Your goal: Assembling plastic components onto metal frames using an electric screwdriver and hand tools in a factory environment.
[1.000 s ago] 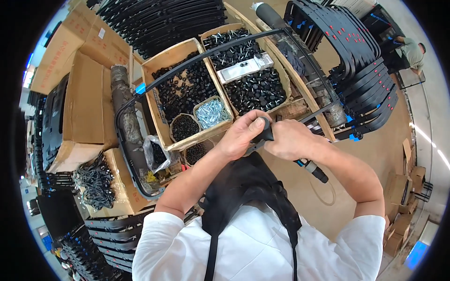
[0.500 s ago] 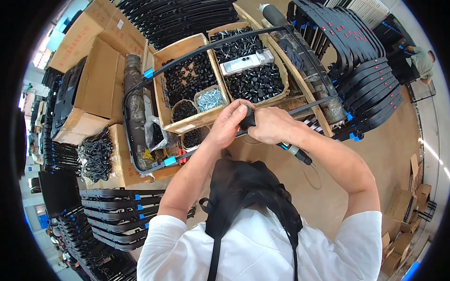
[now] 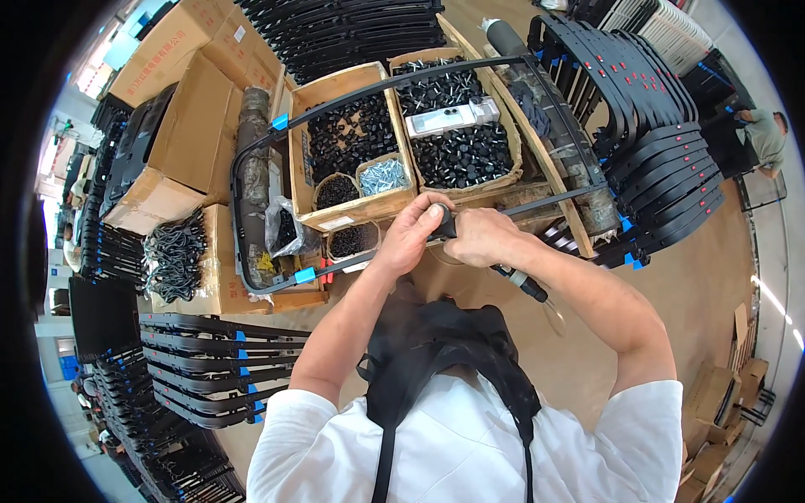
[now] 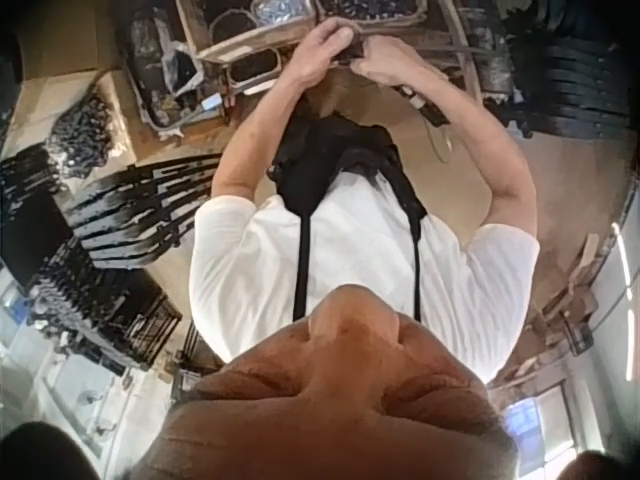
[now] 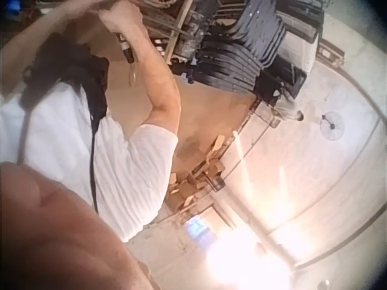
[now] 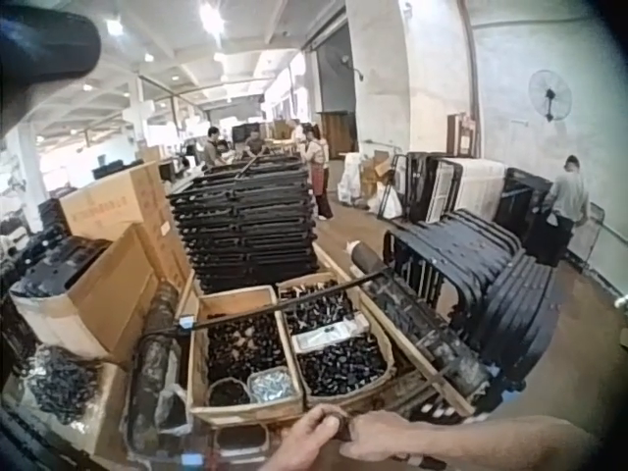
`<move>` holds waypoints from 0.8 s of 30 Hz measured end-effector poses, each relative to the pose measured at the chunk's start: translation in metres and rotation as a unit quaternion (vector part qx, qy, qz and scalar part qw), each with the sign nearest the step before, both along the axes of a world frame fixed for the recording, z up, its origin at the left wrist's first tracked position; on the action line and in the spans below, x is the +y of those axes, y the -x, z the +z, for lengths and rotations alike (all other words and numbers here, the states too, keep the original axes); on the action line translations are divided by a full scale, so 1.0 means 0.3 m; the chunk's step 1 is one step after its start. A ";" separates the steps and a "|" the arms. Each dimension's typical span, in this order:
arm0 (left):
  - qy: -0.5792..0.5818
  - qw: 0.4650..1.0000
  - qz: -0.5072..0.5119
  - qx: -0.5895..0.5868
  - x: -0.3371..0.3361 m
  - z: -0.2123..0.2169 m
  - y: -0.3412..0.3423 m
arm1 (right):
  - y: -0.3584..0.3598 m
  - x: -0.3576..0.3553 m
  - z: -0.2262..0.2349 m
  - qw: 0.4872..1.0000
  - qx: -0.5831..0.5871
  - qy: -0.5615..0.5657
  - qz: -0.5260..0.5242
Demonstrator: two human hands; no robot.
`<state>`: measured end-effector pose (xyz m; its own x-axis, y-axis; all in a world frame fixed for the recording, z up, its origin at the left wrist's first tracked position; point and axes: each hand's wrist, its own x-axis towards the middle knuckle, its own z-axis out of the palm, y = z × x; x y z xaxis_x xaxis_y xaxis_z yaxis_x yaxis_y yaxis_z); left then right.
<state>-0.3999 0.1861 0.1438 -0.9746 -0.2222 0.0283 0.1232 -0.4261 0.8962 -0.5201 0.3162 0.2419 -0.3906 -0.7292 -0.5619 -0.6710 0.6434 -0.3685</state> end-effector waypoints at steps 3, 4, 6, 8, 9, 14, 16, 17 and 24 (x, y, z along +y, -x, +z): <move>-0.017 1.000 0.014 -0.007 0.000 0.010 0.006 | 0.008 -0.021 0.019 1.000 -0.023 -0.012 0.013; -0.045 0.999 0.021 -0.014 0.004 0.019 0.010 | 0.006 -0.028 0.026 0.999 -0.032 0.003 0.006; -0.028 0.999 0.027 -0.008 0.011 0.023 0.019 | 0.017 -0.019 -0.009 0.999 -0.027 0.012 0.012; -0.007 1.000 0.027 -0.003 0.008 0.017 0.026 | 0.016 -0.021 -0.001 0.999 -0.017 0.017 0.028; -0.008 1.000 0.016 -0.005 0.009 0.016 0.029 | 0.018 -0.020 0.004 0.999 -0.016 0.020 0.037; -0.026 1.000 0.010 -0.005 0.003 0.046 0.045 | 0.006 -0.034 0.094 1.000 -0.028 0.005 0.005; -0.052 0.998 0.015 -0.012 0.001 0.078 0.074 | 0.033 -0.034 0.105 1.000 -0.015 0.013 0.004; -0.045 0.999 0.025 0.005 -0.014 0.106 0.081 | 0.044 -0.055 0.123 1.000 -0.013 0.015 0.012; 0.228 0.918 0.314 0.088 -0.418 0.335 -0.031 | -0.019 -0.394 0.300 0.981 -0.020 0.191 0.030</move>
<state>-0.3907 0.0608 0.2445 -0.6307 -0.6640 0.4016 0.3757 0.1916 0.9067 -0.5143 0.1981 0.3319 -0.3243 -0.9102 -0.2577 -0.6838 0.4138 -0.6010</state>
